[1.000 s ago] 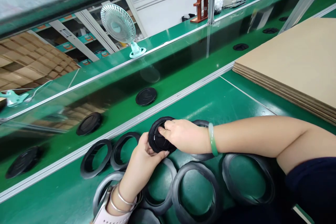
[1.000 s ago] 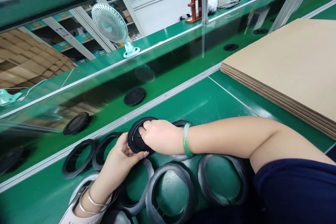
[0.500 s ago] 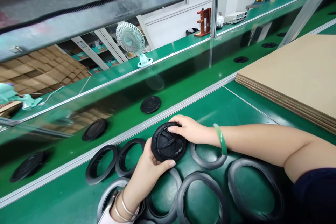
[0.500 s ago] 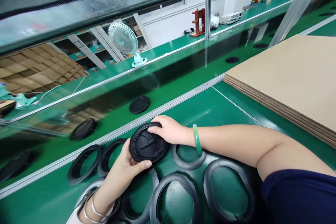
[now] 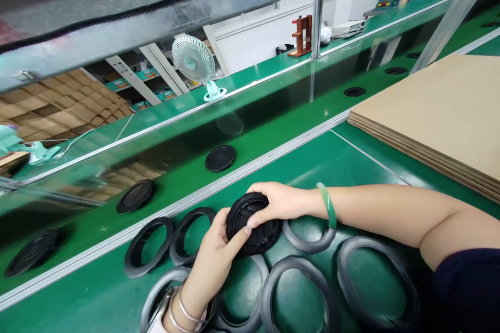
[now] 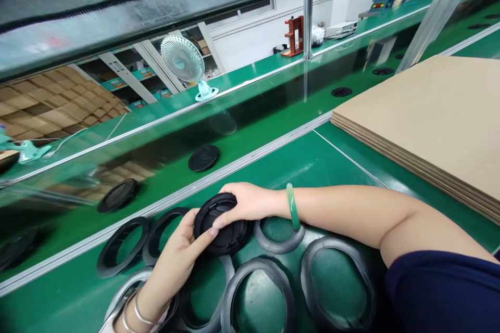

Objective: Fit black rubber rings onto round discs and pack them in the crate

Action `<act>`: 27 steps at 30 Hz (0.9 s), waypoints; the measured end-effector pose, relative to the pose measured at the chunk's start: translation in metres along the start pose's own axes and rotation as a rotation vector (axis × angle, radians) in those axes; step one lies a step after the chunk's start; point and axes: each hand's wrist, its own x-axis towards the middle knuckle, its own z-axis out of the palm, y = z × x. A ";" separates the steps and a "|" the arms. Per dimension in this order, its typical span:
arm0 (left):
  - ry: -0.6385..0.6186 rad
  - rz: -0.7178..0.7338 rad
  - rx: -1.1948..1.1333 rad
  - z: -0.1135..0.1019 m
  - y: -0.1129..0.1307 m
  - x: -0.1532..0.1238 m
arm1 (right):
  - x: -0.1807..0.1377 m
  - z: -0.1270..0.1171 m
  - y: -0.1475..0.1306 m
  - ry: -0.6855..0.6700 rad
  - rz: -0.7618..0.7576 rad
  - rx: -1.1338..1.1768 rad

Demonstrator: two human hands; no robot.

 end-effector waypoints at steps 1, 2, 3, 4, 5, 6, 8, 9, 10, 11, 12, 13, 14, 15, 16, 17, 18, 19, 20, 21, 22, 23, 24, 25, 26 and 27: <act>0.002 0.006 0.008 0.000 0.000 0.000 | -0.001 -0.002 -0.001 -0.048 0.002 0.008; 0.004 0.010 0.008 0.000 0.000 0.000 | -0.002 -0.003 -0.002 -0.066 0.001 -0.009; 0.006 0.011 0.002 0.000 0.000 0.000 | -0.003 -0.004 -0.003 -0.066 -0.005 -0.039; 0.008 0.013 -0.003 0.000 -0.001 0.000 | -0.005 -0.003 -0.004 -0.056 -0.015 -0.071; 0.011 0.016 -0.002 0.000 -0.001 -0.001 | -0.006 -0.003 -0.005 -0.044 -0.030 -0.103; 0.015 0.019 0.004 0.000 -0.001 -0.002 | -0.008 -0.001 -0.007 -0.027 -0.044 -0.135; 0.021 0.019 0.029 0.000 0.000 -0.003 | -0.010 0.003 -0.010 0.017 -0.064 -0.190; 0.019 0.018 0.045 0.000 0.000 -0.003 | -0.011 0.005 -0.012 0.031 -0.064 -0.212; 0.015 0.015 0.057 0.000 0.001 -0.003 | -0.010 0.006 -0.014 0.032 -0.060 -0.232; 0.009 0.015 0.055 0.000 0.001 -0.003 | -0.008 0.005 -0.015 0.024 -0.058 -0.245; -0.001 0.022 0.038 0.000 0.001 -0.002 | -0.004 0.001 -0.016 0.016 -0.068 -0.251; -0.010 0.037 0.005 0.000 0.001 -0.002 | 0.001 -0.006 -0.016 0.031 -0.091 -0.256; -0.019 0.058 -0.035 0.000 0.000 -0.001 | 0.007 -0.016 -0.014 0.093 -0.125 -0.268; -0.028 0.084 -0.068 -0.001 0.000 -0.001 | 0.014 -0.031 -0.011 0.209 -0.164 -0.296; -0.040 0.112 -0.077 -0.001 -0.001 0.000 | 0.020 -0.048 -0.005 0.359 -0.203 -0.344; -0.054 0.139 -0.048 -0.002 -0.002 0.000 | 0.026 -0.068 0.003 0.527 -0.228 -0.419; -0.075 0.163 0.020 -0.003 -0.002 0.000 | 0.031 -0.089 0.013 0.659 -0.230 -0.521; -0.108 0.186 0.118 -0.004 -0.003 -0.001 | 0.034 -0.110 0.025 0.703 -0.210 -0.635; -0.156 0.214 0.233 -0.005 -0.003 -0.001 | 0.036 -0.129 0.038 0.673 -0.156 -0.745; -0.213 0.246 0.352 -0.005 -0.003 -0.002 | 0.037 -0.145 0.051 0.607 -0.070 -0.830; -0.274 0.281 0.462 -0.005 -0.004 -0.003 | 0.037 -0.157 0.063 0.529 0.026 -0.887; -0.335 0.321 0.556 -0.005 -0.003 -0.003 | 0.037 -0.164 0.074 0.473 0.109 -0.924; -0.389 0.363 0.633 -0.004 -0.003 -0.003 | 0.037 -0.166 0.082 0.440 0.167 -0.950; -0.433 0.403 0.695 -0.003 -0.002 -0.003 | 0.038 -0.166 0.088 0.426 0.191 -0.974; -0.468 0.440 0.746 -0.002 -0.001 -0.004 | 0.039 -0.162 0.091 0.426 0.183 -0.998; -0.494 0.475 0.788 0.000 0.000 -0.004 | 0.041 -0.157 0.092 0.434 0.150 -1.018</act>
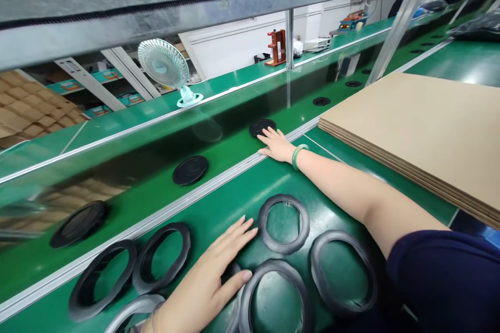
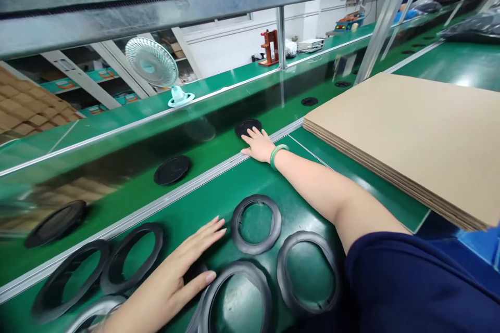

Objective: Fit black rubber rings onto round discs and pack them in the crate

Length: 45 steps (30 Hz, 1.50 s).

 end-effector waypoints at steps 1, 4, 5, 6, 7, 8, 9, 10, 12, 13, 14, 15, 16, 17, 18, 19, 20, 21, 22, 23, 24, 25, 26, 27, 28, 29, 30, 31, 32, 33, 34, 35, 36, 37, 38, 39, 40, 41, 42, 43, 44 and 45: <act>-0.015 0.031 0.039 0.000 0.002 0.001 | -0.001 0.002 -0.005 0.031 -0.037 -0.001; -0.040 0.104 0.104 0.000 0.009 0.002 | -0.006 0.002 -0.023 0.126 -0.182 0.095; -0.044 0.120 0.108 0.000 0.011 0.002 | -0.008 0.000 -0.028 0.136 -0.232 0.158; -0.048 0.129 0.106 0.000 0.012 0.002 | -0.011 -0.002 -0.033 0.119 -0.276 0.231; -0.049 0.131 0.097 -0.001 0.012 0.002 | -0.014 -0.005 -0.037 0.071 -0.309 0.313; -0.049 0.128 0.085 -0.001 0.012 0.002 | -0.018 -0.008 -0.042 -0.012 -0.330 0.402; -0.047 0.122 0.072 -0.002 0.012 0.002 | -0.021 -0.010 -0.047 -0.128 -0.345 0.493; -0.047 0.115 0.060 -0.002 0.011 0.002 | -0.025 -0.013 -0.051 -0.265 -0.359 0.575; -0.048 0.105 0.050 -0.002 0.008 0.002 | -0.033 -0.019 -0.061 -0.552 -0.399 0.691; -0.047 0.104 0.051 -0.002 0.007 0.002 | -0.036 -0.022 -0.066 -0.682 -0.423 0.713; -0.047 0.105 0.057 -0.002 0.006 0.002 | -0.039 -0.024 -0.070 -0.784 -0.443 0.713; -0.046 0.106 0.066 -0.001 0.005 0.002 | -0.042 -0.026 -0.075 -0.855 -0.461 0.701; -0.046 0.110 0.077 0.000 0.004 0.002 | -0.045 -0.026 -0.079 -0.900 -0.479 0.691; -0.044 0.115 0.090 0.001 0.002 0.002 | -0.047 -0.026 -0.083 -0.924 -0.498 0.690; -0.041 0.119 0.105 0.002 0.001 0.002 | -0.049 -0.024 -0.087 -0.931 -0.515 0.699; -0.037 0.122 0.122 0.003 -0.001 0.001 | -0.051 -0.021 -0.091 -0.921 -0.525 0.715; -0.031 0.124 0.143 0.004 -0.003 0.001 | -0.052 -0.018 -0.094 -0.904 -0.529 0.736; -0.025 0.126 0.165 0.005 -0.006 0.001 | -0.053 -0.014 -0.096 -0.886 -0.523 0.760; -0.020 0.129 0.190 0.006 -0.008 0.000 | -0.054 -0.010 -0.098 -0.866 -0.510 0.786; -0.017 0.132 0.216 0.007 -0.011 0.000 | -0.054 -0.006 -0.099 -0.847 -0.489 0.817; -0.012 0.137 0.246 0.008 -0.013 0.000 | -0.053 -0.003 -0.099 -0.832 -0.463 0.855; -0.005 0.145 0.276 0.008 -0.014 0.001 | -0.052 0.001 -0.099 -0.822 -0.436 0.900; 0.004 0.154 0.305 0.008 -0.014 0.001 | -0.052 0.003 -0.099 -0.817 -0.409 0.952; 0.014 0.170 0.334 0.008 -0.012 0.002 | -0.051 0.006 -0.098 -0.813 -0.384 1.003; 0.020 0.193 0.361 0.007 -0.009 0.004 | -0.050 0.008 -0.098 -0.811 -0.362 1.050; 0.019 0.224 0.381 0.006 -0.005 0.005 | -0.049 0.009 -0.097 -0.809 -0.344 1.092; 0.012 0.257 0.395 0.005 -0.001 0.007 | -0.048 0.011 -0.097 -0.804 -0.329 1.126; -0.001 0.287 0.403 0.004 0.004 0.008 | -0.047 0.012 -0.097 -0.796 -0.315 1.150; -0.016 0.306 0.407 0.003 0.008 0.010 | -0.047 0.013 -0.097 -0.785 -0.304 1.166; -0.028 0.315 0.406 0.002 0.011 0.010 | -0.047 0.014 -0.097 -0.773 -0.298 1.174; -0.037 0.319 0.401 0.002 0.013 0.011 | -0.047 0.015 -0.097 -0.764 -0.295 1.181; -0.041 0.319 0.394 0.003 0.013 0.011 | -0.047 0.016 -0.097 -0.755 -0.291 1.188; -0.042 0.311 0.388 0.004 0.012 0.011 | -0.047 0.016 -0.096 -0.750 -0.287 1.195; -0.039 0.296 0.379 0.005 0.011 0.010 | -0.048 0.017 -0.095 -0.748 -0.284 1.199; -0.032 0.271 0.371 0.006 0.010 0.010 | -0.048 0.017 -0.095 -0.751 -0.280 1.199; -0.026 0.236 0.359 0.007 0.009 0.009 | -0.048 0.017 -0.094 -0.754 -0.275 1.197; -0.019 0.197 0.342 0.007 0.008 0.009 | -0.048 0.017 -0.093 -0.759 -0.272 1.192; -0.007 0.156 0.322 0.007 0.008 0.009 | -0.049 0.016 -0.093 -0.763 -0.270 1.188; 0.001 0.124 0.298 0.007 0.008 0.008 | -0.050 0.016 -0.092 -0.762 -0.268 1.187; 0.008 0.097 0.273 0.007 0.009 0.008 | -0.050 0.015 -0.092 -0.756 -0.265 1.191; 0.014 0.074 0.247 0.006 0.010 0.008 | -0.051 0.014 -0.092 -0.749 -0.262 1.197; 0.020 0.054 0.222 0.005 0.010 0.008 | -0.051 0.013 -0.092 -0.743 -0.260 1.202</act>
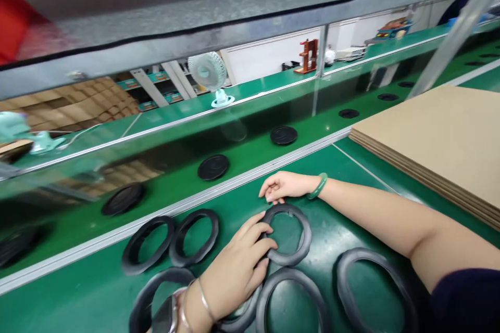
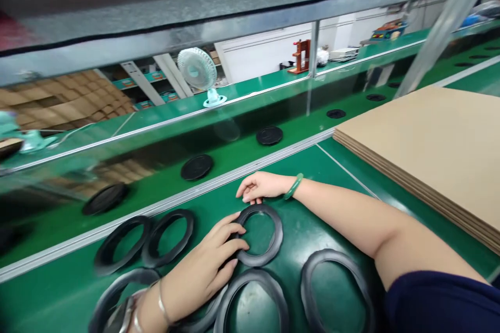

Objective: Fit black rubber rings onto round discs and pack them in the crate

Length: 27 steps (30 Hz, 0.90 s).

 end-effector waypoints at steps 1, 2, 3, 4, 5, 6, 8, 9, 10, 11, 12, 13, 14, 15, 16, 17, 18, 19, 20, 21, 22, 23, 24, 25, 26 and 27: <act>0.003 -0.019 -0.026 -0.001 0.000 0.000 | -0.001 0.000 -0.001 0.003 -0.001 0.004; 0.007 -0.037 -0.054 -0.001 0.001 -0.001 | -0.001 -0.001 -0.001 0.004 0.002 0.008; 0.012 -0.052 -0.082 -0.002 0.001 -0.001 | -0.002 -0.001 -0.002 0.000 0.010 0.012; 0.020 -0.067 -0.108 -0.002 0.001 -0.002 | -0.002 -0.002 -0.002 -0.005 0.021 0.017; 0.028 -0.081 -0.134 -0.002 0.000 -0.002 | -0.003 -0.002 -0.003 -0.010 0.029 0.023; 0.037 -0.095 -0.164 -0.002 0.000 -0.003 | -0.003 -0.003 -0.003 -0.012 0.036 0.029; 0.060 -0.134 -0.252 -0.003 -0.001 -0.004 | -0.003 -0.003 -0.003 -0.017 0.049 0.038; 0.073 -0.164 -0.312 -0.003 -0.002 -0.005 | -0.003 -0.003 -0.003 -0.015 0.054 0.039; 0.091 -0.202 -0.377 -0.004 -0.003 -0.005 | -0.002 -0.003 -0.002 -0.012 0.056 0.038; 0.112 -0.242 -0.445 -0.005 -0.004 -0.005 | -0.002 -0.003 -0.002 -0.006 0.054 0.032; 0.134 -0.278 -0.510 -0.005 -0.005 -0.006 | -0.001 -0.003 -0.002 -0.001 0.050 0.023; 0.157 -0.305 -0.569 -0.006 -0.007 -0.006 | -0.001 -0.002 -0.003 0.005 0.044 0.015; 0.180 -0.322 -0.621 -0.006 -0.009 -0.006 | 0.000 -0.002 -0.003 0.011 0.037 0.010; 0.200 -0.332 -0.666 -0.006 -0.011 -0.006 | 0.000 -0.002 -0.003 0.014 0.032 0.009; 0.217 -0.340 -0.704 -0.006 -0.014 -0.006 | 0.000 -0.002 -0.003 0.013 0.029 0.011; 0.231 -0.348 -0.738 -0.005 -0.016 -0.006 | 0.001 -0.002 -0.003 0.009 0.025 0.018; 0.245 -0.358 -0.765 -0.005 -0.018 -0.006 | 0.001 -0.002 -0.004 0.003 0.019 0.029; 0.256 -0.369 -0.790 -0.005 -0.020 -0.005 | 0.001 -0.002 -0.003 -0.004 0.012 0.041; 0.264 -0.378 -0.809 -0.005 -0.022 -0.005 | 0.002 -0.003 -0.003 -0.011 0.004 0.054; 0.271 -0.387 -0.823 -0.005 -0.023 -0.005 | 0.003 -0.003 -0.002 -0.018 -0.004 0.068; 0.277 -0.397 -0.834 -0.006 -0.024 -0.004 | 0.003 -0.004 -0.001 -0.024 -0.010 0.083; 0.281 -0.409 -0.842 -0.006 -0.025 -0.004 | 0.004 -0.004 0.001 -0.030 -0.015 0.096; 0.282 -0.424 -0.848 -0.007 -0.025 -0.004 | 0.005 -0.005 0.002 -0.036 -0.017 0.106; 0.281 -0.437 -0.853 -0.008 -0.026 -0.003 | 0.005 -0.005 0.003 -0.040 -0.018 0.114; 0.277 -0.449 -0.859 -0.008 -0.026 -0.003 | 0.006 -0.006 0.004 -0.044 -0.017 0.119; 0.272 -0.458 -0.866 -0.009 -0.026 -0.002 | 0.006 -0.006 0.005 -0.045 -0.016 0.121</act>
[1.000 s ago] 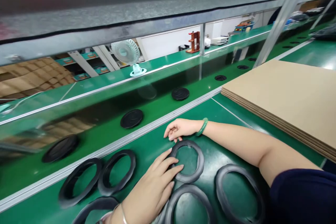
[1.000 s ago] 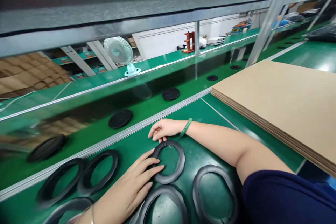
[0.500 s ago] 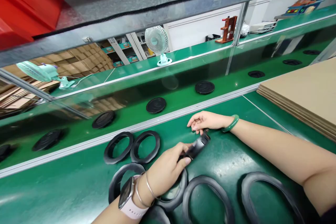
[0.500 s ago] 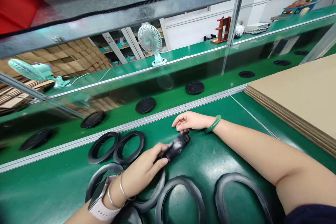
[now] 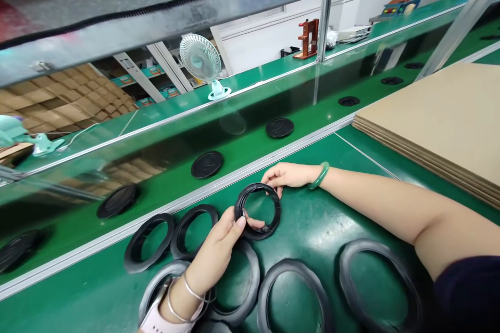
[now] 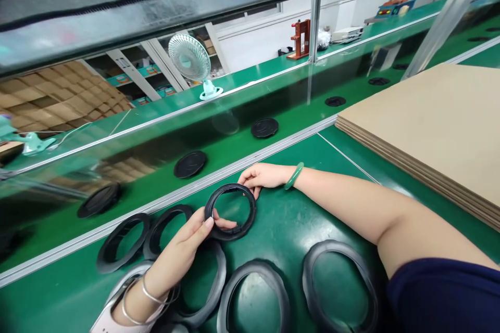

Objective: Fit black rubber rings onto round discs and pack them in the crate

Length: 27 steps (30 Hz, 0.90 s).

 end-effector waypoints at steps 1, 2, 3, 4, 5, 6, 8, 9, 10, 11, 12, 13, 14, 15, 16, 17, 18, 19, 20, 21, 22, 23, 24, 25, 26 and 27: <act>-0.002 -0.010 -0.007 0.000 0.000 0.001 | 0.000 0.000 0.001 -0.001 0.002 -0.002; -0.004 -0.020 -0.023 0.000 -0.001 0.001 | 0.000 -0.001 0.001 -0.001 0.004 -0.007; -0.006 -0.032 -0.052 0.000 -0.002 0.002 | 0.000 -0.001 0.001 -0.001 0.005 -0.013; -0.008 -0.048 -0.091 0.000 -0.003 0.002 | 0.000 -0.001 0.001 -0.002 0.006 -0.019; -0.010 -0.066 -0.133 0.001 -0.004 0.003 | 0.000 -0.001 0.001 -0.004 0.004 -0.024; -0.011 -0.085 -0.170 0.001 -0.006 0.003 | 0.000 -0.001 0.001 -0.005 0.002 -0.027; -0.007 -0.116 -0.202 0.003 -0.009 0.003 | 0.000 -0.001 0.001 -0.005 -0.005 -0.028; -0.002 -0.126 -0.196 0.003 -0.009 0.003 | 0.000 -0.001 0.001 -0.005 -0.008 -0.028; 0.005 -0.133 -0.182 0.004 -0.010 0.002 | -0.001 0.000 0.001 -0.006 -0.010 -0.029; 0.013 -0.137 -0.166 0.004 -0.010 0.002 | -0.001 0.000 0.001 -0.008 -0.009 -0.030; 0.024 -0.139 -0.150 0.005 -0.011 0.002 | -0.001 0.000 0.000 -0.009 -0.007 -0.033; 0.035 -0.140 -0.134 0.005 -0.011 0.001 | -0.001 0.001 0.000 -0.010 -0.004 -0.036; 0.043 -0.139 -0.120 0.005 -0.010 0.001 | -0.001 0.001 -0.001 -0.011 -0.002 -0.040; 0.048 -0.137 -0.110 0.005 -0.010 0.001 | -0.002 0.002 -0.002 -0.011 -0.002 -0.042; 0.052 -0.133 -0.101 0.005 -0.010 0.001 | -0.002 0.002 -0.002 -0.011 -0.004 -0.042; 0.053 -0.128 -0.094 0.005 -0.010 0.001 | -0.002 0.002 -0.002 -0.010 -0.006 -0.040; 0.053 -0.123 -0.085 0.005 -0.010 0.001 | -0.002 0.002 -0.002 -0.010 -0.006 -0.037; 0.053 -0.119 -0.075 0.005 -0.009 0.002 | -0.002 0.002 -0.002 -0.010 -0.005 -0.032; 0.054 -0.116 -0.060 0.005 -0.010 0.002 | -0.001 0.002 -0.002 -0.009 -0.003 -0.027; 0.052 -0.114 -0.042 0.005 -0.010 0.002 | -0.001 0.002 -0.002 -0.008 0.000 -0.023; 0.046 -0.114 -0.022 0.005 -0.010 0.002 | -0.001 0.001 -0.001 -0.008 0.001 -0.021; 0.041 -0.115 -0.004 0.004 -0.010 0.002 | -0.001 0.001 -0.001 -0.010 0.002 -0.020; 0.035 -0.115 0.011 0.004 -0.011 0.002 | -0.001 0.001 -0.001 -0.012 0.002 -0.020; 0.030 -0.113 0.023 0.004 -0.011 0.002 | -0.001 0.001 0.000 -0.012 0.002 -0.021; 0.027 -0.111 0.033 0.004 -0.011 0.001 | -0.001 0.000 0.000 -0.012 0.003 -0.021; 0.027 -0.109 0.041 0.003 -0.011 0.001 | -0.001 0.000 0.000 -0.011 0.003 -0.021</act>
